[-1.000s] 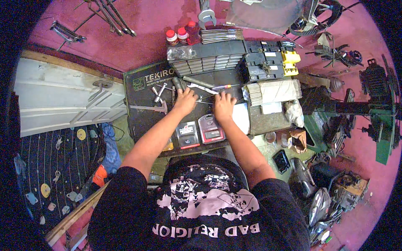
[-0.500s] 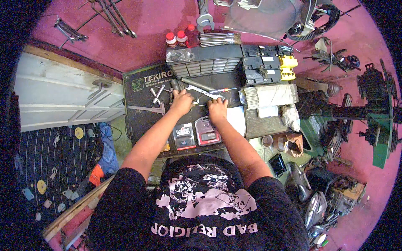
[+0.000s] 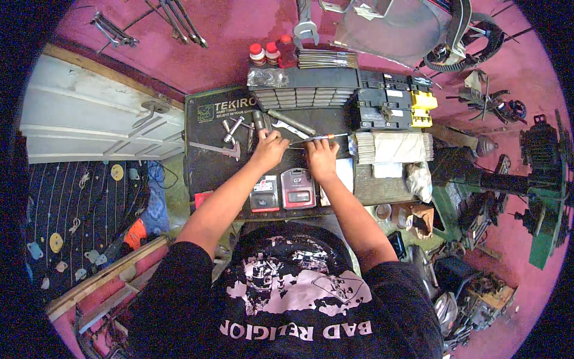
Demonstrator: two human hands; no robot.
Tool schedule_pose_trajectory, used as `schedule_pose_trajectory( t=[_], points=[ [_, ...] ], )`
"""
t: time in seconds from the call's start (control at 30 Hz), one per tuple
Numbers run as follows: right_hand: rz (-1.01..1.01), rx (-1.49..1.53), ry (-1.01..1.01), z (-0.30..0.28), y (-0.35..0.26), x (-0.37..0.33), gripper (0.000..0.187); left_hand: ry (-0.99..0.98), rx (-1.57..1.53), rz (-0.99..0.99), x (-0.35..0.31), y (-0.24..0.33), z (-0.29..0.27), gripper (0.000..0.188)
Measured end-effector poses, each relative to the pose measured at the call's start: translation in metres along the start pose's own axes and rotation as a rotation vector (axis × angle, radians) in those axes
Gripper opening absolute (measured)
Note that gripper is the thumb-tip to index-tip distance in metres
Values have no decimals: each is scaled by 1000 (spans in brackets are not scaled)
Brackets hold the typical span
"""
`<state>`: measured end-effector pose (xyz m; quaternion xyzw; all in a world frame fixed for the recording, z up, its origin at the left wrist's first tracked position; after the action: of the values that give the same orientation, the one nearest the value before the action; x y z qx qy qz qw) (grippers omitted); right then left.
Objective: The person organizes various tools and hardware on a cluttered workbench. They pick up wrenches, sockets, and other metal parts, sorting them into neat rows and placing some items into a red plastic case. The person also handles a white flexible tube and a small white box, moving them around the workspace.
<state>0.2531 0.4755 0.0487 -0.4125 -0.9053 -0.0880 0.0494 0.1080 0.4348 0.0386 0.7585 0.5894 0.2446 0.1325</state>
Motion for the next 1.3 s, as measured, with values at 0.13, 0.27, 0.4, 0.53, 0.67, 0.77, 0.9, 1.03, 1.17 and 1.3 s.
schedule_pose_trajectory(
  t=[0.13, 0.27, 0.4, 0.53, 0.67, 0.77, 0.9, 1.03, 1.17, 1.3],
  points=[
    [-41, 41, 52, -30, -11, 6, 19, 51, -211, -120, -2, 0, -27, 10],
    [-103, 93, 24, -52, -34, 8, 27, 82, -423, -382, -28, -29, -40, 16],
    [-124, 161, 136, -76, -65, 25, 20, -6, -517, -466, -60, -44, -82, 16],
    [-208, 208, 113, -88, -114, 50, 14, -147, -398, -462, -83, -62, -124, 19],
    [7, 320, 150, -74, -112, 66, 21, -42, -169, -470, -101, -132, -161, 17],
    [306, 21, -94, -24, -47, 54, 42, 114, -217, -726, -111, -213, -180, 18],
    [356, -268, -306, 27, 30, 30, 41, 70, -54, -923, -115, -308, -154, 23],
    [213, -314, -432, 49, 63, 21, 30, 35, 117, -899, -77, -288, -146, 23],
    [110, -338, -409, 30, 38, 34, 28, 114, 243, -932, -89, -281, -159, 29],
    [92, -199, -135, 1, -38, 54, 29, 365, 167, -809, -110, -245, -171, 37]
  ],
)
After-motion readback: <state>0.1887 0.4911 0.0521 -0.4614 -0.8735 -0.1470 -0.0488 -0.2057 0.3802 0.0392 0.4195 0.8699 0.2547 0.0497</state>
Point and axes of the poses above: each hand's wrist, its own x-axis towards the middle knuckle, its own z-axis out of the palm, y = z × x, the point moved 8 cm from there along x, towards the middle knuckle, and after that the axes turned 15 degrees about -x, right-handed, at the moved point
